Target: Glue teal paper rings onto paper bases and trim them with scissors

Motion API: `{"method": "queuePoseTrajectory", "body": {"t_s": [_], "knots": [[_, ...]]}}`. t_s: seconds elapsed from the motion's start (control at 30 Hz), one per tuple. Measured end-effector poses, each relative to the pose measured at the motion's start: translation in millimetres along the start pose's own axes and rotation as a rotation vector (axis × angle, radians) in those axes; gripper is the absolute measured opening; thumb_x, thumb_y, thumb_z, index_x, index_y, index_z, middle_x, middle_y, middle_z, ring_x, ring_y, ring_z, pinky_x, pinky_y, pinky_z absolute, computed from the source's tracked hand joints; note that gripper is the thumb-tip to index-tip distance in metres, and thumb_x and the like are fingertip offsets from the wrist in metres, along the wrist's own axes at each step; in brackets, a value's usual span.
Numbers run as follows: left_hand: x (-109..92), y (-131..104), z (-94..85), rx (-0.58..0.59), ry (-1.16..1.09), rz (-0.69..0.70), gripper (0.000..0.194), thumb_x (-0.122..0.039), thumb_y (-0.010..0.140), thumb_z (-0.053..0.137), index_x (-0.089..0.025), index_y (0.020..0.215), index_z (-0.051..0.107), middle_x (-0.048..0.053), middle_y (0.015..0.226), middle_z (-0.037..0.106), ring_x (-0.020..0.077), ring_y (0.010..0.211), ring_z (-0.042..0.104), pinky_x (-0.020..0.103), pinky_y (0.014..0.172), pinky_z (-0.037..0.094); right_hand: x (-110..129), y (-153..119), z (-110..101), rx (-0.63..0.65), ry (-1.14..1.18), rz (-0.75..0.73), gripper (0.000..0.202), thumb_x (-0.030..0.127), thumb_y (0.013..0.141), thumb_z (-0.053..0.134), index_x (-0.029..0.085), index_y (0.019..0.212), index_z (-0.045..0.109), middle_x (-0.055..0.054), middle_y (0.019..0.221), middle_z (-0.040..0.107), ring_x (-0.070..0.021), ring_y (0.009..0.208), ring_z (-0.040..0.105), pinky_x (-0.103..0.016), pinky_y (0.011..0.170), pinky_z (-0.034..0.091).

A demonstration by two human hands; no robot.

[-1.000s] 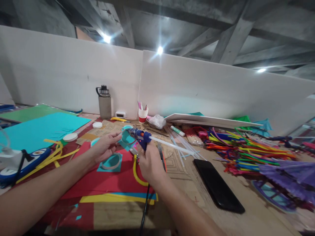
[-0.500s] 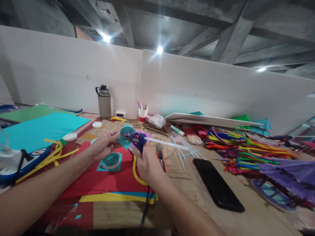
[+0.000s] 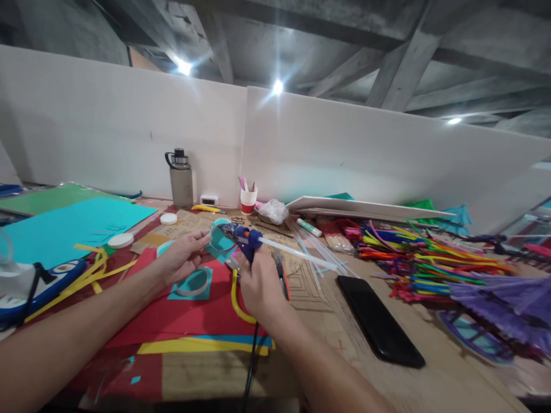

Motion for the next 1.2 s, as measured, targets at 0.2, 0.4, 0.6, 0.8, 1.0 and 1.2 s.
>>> {"method": "queuePoseTrajectory", "body": {"t_s": [0.2, 0.4, 0.6, 0.8, 1.0, 1.2], "knots": [[0.0, -0.1, -1.3, 0.0, -0.006, 0.007, 0.019, -0.019, 0.08, 0.062, -0.012, 0.097, 0.063, 0.01, 0.089, 0.071, 0.0193, 0.086, 0.067, 0.032, 0.082, 0.054, 4.8, 1.1, 0.7, 0.006, 0.01, -0.041, 0.039, 0.038, 0.092, 0.038, 0.012, 0.112, 0.059, -0.015, 0.104, 0.065, -0.0276, 0.104, 0.057, -0.04, 0.091, 0.042], [-4.1, -0.4, -6.9, -0.046, -0.009, 0.021, 0.018, -0.016, 0.078, 0.063, -0.013, 0.095, 0.061, 0.008, 0.093, 0.07, 0.0173, 0.084, 0.067, 0.031, 0.08, 0.054, 8.9, -0.9, 10.0, 0.085, 0.057, -0.087, 0.033, 0.032, 0.091, 0.043, 0.015, 0.116, 0.057, -0.011, 0.11, 0.064, -0.025, 0.101, 0.059, -0.036, 0.088, 0.045], [-4.4, -2.5, -3.9, -0.037, -0.037, 0.01, 0.015, -0.014, 0.078, 0.062, -0.013, 0.093, 0.061, 0.009, 0.092, 0.069, 0.0177, 0.083, 0.067, 0.033, 0.081, 0.054, 5.0, 1.1, 9.4, 0.092, 0.106, -0.065, 0.034, 0.034, 0.091, 0.042, 0.015, 0.116, 0.057, -0.011, 0.108, 0.064, -0.0244, 0.099, 0.059, -0.037, 0.09, 0.043], [3.9, -3.9, 0.2, -0.011, -0.032, -0.061, 0.016, -0.016, 0.077, 0.063, -0.013, 0.093, 0.063, 0.009, 0.089, 0.069, 0.019, 0.08, 0.067, 0.036, 0.078, 0.055, -4.2, 2.3, 8.5, 0.063, 0.088, -0.04, 0.031, 0.03, 0.091, 0.045, 0.017, 0.117, 0.055, -0.01, 0.111, 0.063, -0.0246, 0.106, 0.056, -0.038, 0.093, 0.04], [0.8, -1.6, -16.0, -0.136, 0.065, -0.056, 0.014, -0.023, 0.079, 0.061, -0.012, 0.087, 0.066, 0.008, 0.081, 0.069, 0.0154, 0.07, 0.064, 0.031, 0.069, 0.056, -1.8, 1.9, 10.3, 0.095, 0.097, -0.062, 0.028, 0.029, 0.091, 0.044, 0.017, 0.112, 0.056, -0.009, 0.106, 0.064, -0.0228, 0.097, 0.059, -0.034, 0.086, 0.044], [-5.2, -3.4, -17.4, -0.164, 0.109, -0.031, 0.013, -0.021, 0.072, 0.069, -0.013, 0.082, 0.066, 0.003, 0.071, 0.065, 0.0132, 0.066, 0.063, 0.025, 0.061, 0.054, 1.0, 1.6, 9.2, 0.113, 0.092, -0.044, 0.028, 0.031, 0.092, 0.043, 0.016, 0.109, 0.057, -0.01, 0.109, 0.062, -0.0245, 0.103, 0.056, -0.036, 0.09, 0.041]]}}
Point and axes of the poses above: each hand's wrist, its own y-axis towards the middle knuckle, its own z-axis out of the palm, x = y × z, the point moved 10 cm from there along y, towards the middle knuckle
